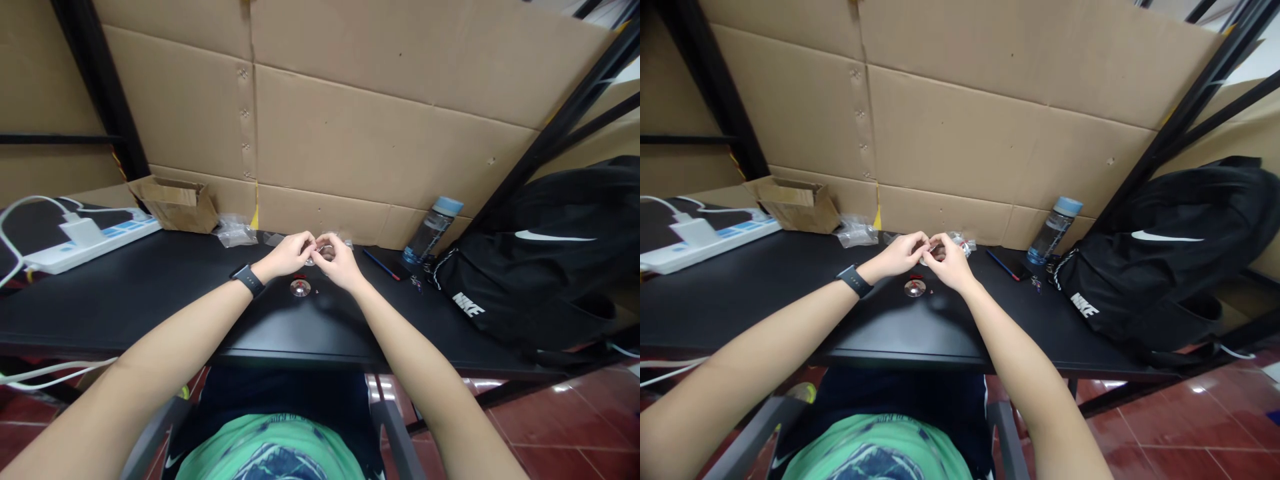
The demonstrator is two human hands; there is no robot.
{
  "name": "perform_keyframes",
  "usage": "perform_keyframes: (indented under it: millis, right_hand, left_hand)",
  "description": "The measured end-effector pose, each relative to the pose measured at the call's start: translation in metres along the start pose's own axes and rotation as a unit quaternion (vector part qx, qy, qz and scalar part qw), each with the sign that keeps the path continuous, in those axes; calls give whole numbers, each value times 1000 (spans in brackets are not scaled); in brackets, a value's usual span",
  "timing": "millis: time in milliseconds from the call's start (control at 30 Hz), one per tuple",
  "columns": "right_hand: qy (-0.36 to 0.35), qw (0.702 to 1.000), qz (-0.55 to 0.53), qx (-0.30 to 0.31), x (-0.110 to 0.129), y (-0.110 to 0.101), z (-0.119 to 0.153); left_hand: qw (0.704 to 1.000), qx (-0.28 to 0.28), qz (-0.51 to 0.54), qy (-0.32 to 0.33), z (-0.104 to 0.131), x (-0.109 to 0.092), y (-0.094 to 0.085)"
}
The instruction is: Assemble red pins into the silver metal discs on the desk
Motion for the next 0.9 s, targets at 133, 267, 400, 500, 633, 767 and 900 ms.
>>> perform_keyframes:
  millis: [133, 267, 400, 500, 633, 767, 900]
  right_hand:
    - [1, 1000, -5, 3, -2, -1, -1]
    - [10, 1000, -7, -4, -4, -1, -2]
    - [14, 1000, -1, -19, -4, -1, -3]
    - [24, 999, 6, -30, -5, -1, -4]
    - [38, 998, 20, -43, -8, -2, -5]
    - [35, 998, 21, -50, -6, -3, -5]
    - [34, 997, 29, -57, -3, -4, -5]
  left_hand:
    - [1000, 4, -1, 4, 0, 2, 2]
    - [1000, 2, 6, 0, -1, -2, 1]
    - [1000, -6, 8, -3, -2, -4, 0]
    - [1000, -10, 9, -1, -2, -4, -1]
    - [1000, -14, 7, 6, -3, -6, -2]
    - [1000, -21, 3, 11, -5, -8, -5]
    - [1000, -22, 3, 11, -6, -10, -6]
Point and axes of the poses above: each hand's wrist, its own z-axis away from the middle knuckle, its own y-axis out of the palm, x = y × z, the point moved 7 cm from there along -z, towards the middle knuckle, and after that the axes turned 12 degrees about y, right-handed, at the moved point
